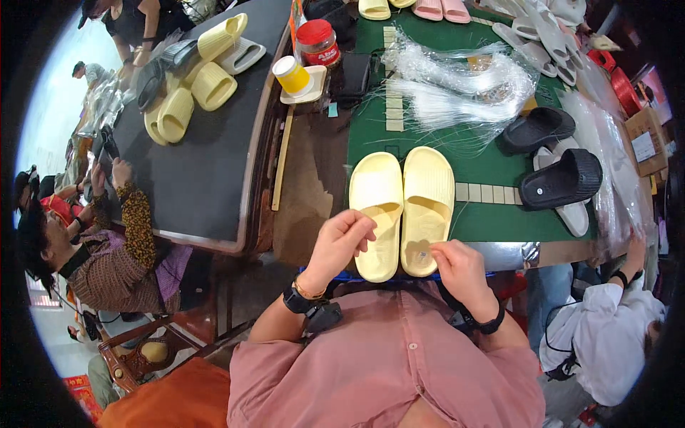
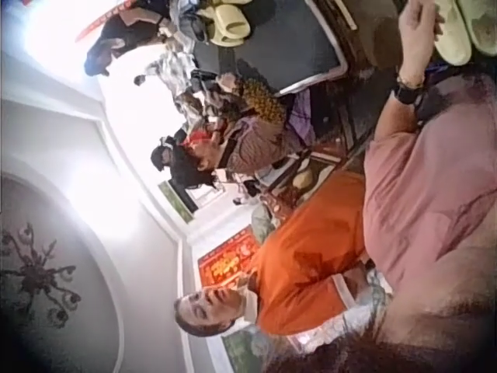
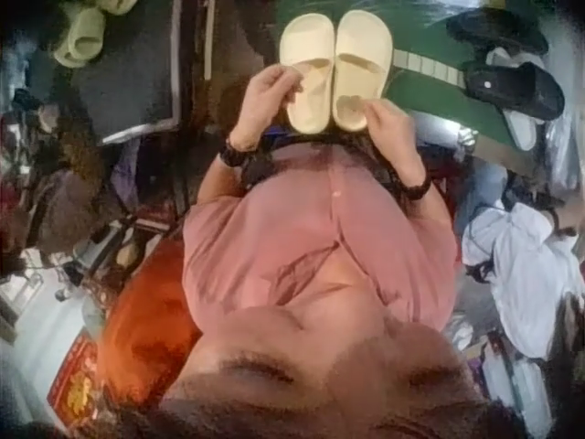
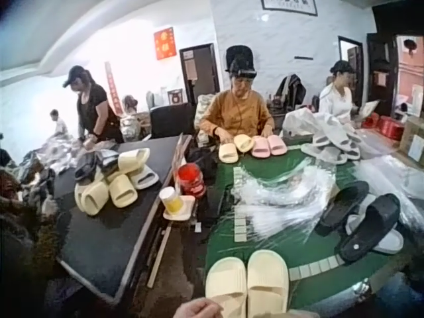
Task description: The recorder is inspecting, pairing, and organizing newly manufactured slippers on a work table.
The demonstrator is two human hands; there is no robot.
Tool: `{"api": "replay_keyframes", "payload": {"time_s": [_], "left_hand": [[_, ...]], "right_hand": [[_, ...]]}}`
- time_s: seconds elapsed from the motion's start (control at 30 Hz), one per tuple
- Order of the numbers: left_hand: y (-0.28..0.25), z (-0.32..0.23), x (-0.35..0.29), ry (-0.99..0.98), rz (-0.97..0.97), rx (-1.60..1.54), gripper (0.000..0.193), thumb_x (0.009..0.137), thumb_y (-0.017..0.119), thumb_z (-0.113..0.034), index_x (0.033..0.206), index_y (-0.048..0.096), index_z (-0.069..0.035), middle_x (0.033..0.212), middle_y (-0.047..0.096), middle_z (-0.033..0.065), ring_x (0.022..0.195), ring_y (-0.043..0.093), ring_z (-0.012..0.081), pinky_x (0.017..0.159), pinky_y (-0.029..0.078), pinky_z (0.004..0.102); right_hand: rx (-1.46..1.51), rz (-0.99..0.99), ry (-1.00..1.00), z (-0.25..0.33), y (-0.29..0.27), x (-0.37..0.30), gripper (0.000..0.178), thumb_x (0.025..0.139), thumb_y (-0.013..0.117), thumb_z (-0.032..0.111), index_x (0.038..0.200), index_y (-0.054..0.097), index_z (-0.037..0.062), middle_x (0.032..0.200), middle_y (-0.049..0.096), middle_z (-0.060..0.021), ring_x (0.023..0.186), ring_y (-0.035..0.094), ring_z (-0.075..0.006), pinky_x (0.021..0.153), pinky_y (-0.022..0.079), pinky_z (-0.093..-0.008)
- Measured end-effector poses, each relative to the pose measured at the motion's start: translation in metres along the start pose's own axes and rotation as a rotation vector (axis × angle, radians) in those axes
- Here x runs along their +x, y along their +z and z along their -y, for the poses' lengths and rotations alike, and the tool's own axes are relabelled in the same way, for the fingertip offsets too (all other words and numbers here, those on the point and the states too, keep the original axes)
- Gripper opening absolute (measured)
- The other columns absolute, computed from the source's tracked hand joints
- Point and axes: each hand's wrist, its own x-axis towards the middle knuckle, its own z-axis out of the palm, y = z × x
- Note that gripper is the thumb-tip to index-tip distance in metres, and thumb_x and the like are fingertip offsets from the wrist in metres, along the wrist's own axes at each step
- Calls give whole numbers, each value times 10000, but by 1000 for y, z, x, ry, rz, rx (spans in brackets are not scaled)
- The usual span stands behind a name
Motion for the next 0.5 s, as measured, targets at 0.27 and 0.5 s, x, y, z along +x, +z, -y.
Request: {"api": "replay_keyframes", "payload": {"time_s": [0.27,0.5], "left_hand": [[-7,22,-22,-182,195,394,208,911,571,-175,852,663,3,633,602,16,494,498,59,456,394,225],[-12,25,-17,-214,202,510,335,885,550,-243,785,649,61,570,600,91,488,571,144,486,459,291]], "right_hand": [[-40,348,-264,21,0,-15,81,792,674,155,804,650,79,698,604,-94,652,622,-290,575,505,-394],[-64,541,-362,29,1,-8,120,809,656,186,764,650,75,705,622,-92,679,634,-289,597,509,-400]]}}
